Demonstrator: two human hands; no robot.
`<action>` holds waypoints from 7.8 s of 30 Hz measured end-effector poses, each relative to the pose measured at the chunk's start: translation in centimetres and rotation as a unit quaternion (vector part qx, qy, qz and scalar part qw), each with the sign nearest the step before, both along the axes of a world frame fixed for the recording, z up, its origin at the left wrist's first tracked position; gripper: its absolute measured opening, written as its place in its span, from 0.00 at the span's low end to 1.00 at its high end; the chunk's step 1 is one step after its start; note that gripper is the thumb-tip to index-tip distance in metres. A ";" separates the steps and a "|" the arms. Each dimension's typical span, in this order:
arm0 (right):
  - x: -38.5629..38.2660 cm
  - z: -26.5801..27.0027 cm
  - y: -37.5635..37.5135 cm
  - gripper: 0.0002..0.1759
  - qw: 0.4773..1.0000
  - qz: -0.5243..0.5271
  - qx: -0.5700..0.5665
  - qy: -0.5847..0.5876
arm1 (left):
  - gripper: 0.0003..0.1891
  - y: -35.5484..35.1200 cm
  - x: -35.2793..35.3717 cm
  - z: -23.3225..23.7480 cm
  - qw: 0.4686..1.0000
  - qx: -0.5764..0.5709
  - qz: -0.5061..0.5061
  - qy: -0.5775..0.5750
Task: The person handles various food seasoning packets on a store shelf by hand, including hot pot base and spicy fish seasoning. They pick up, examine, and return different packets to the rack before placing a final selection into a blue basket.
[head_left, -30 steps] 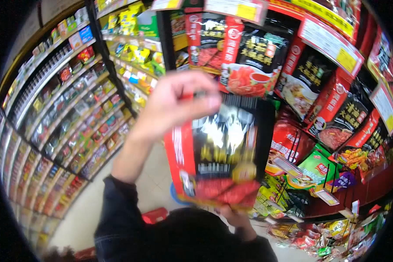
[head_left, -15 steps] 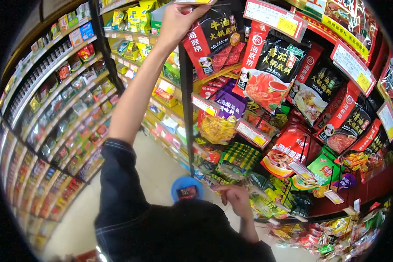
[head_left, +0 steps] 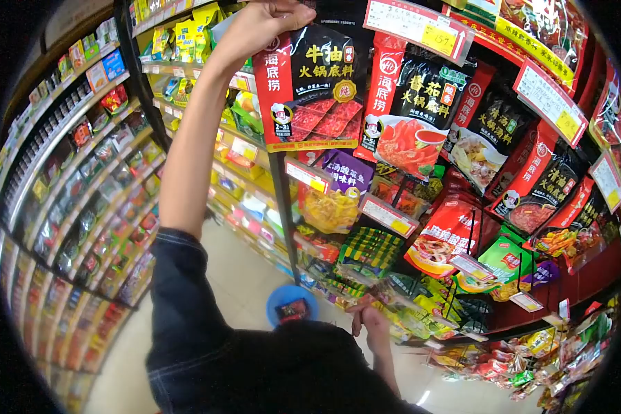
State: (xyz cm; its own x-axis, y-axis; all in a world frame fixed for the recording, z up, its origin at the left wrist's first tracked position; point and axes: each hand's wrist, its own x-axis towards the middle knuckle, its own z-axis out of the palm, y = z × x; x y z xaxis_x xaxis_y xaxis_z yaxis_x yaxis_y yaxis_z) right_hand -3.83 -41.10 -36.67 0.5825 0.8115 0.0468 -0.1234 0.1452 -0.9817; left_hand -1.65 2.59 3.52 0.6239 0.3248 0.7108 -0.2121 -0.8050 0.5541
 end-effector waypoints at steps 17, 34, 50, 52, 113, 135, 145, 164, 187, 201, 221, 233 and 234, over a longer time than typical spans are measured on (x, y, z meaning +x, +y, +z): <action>0.3 -0.4 -0.3 0.30 1.000 -0.003 0.021 0.020 | 0.18 -2.3 -0.9 0.2 0.998 -0.019 -0.049 -0.030; 0.1 -0.5 -1.5 0.32 0.998 -0.049 -0.028 0.012 | 0.24 -2.4 5.2 -5.2 0.879 0.334 0.265 -0.216; 10.1 -0.8 -23.6 0.22 0.785 -0.605 -0.073 -0.112 | 0.27 -5.0 6.1 -10.5 0.897 0.398 0.190 -0.009; 13.5 -1.3 -25.7 0.29 0.809 -0.587 0.019 -0.016 | 0.26 -5.1 6.2 -9.9 0.896 0.403 0.188 0.005; -5.7 -12.2 -34.2 0.38 0.814 -0.487 0.198 0.248 | 0.23 -55.6 3.3 -37.9 0.663 -0.442 -0.516 0.315; 1.7 -4.9 -12.0 0.45 0.979 -0.090 -0.104 -0.152 | 0.08 -31.3 -10.4 -27.8 0.839 -0.528 -0.107 -0.080; -0.4 -8.4 6.0 0.24 0.994 -0.006 -0.077 0.081 | 0.08 -12.7 -6.9 -32.0 0.831 -0.551 -0.069 -0.033; 2.9 -5.2 15.3 0.20 0.989 -0.106 -0.021 0.100 | 0.16 -7.3 0.3 -31.1 0.870 -0.480 -0.069 -0.094; 2.8 -11.5 1.3 0.18 0.988 0.012 -0.115 0.098 | 0.39 -11.0 3.0 -37.5 0.978 -0.103 0.147 -0.102; 1.4 -12.5 -7.9 0.17 0.955 -0.179 -0.171 0.161 | 0.28 -24.1 -4.8 -44.5 0.964 -0.169 -0.088 0.183; -1.4 -12.4 -26.6 0.13 0.920 -0.334 -0.151 0.137 | 0.19 -33.4 9.7 -42.9 0.503 -0.778 -0.353 -0.135; 2.7 -14.2 -30.0 0.13 0.960 -0.213 -0.167 0.075 | 0.28 -45.3 -2.2 -36.5 0.546 -0.763 -0.229 -0.260; 3.2 -13.6 -29.5 0.13 0.963 -0.198 -0.165 0.076 | 0.28 -45.8 -3.0 -36.4 0.548 -0.767 -0.218 -0.253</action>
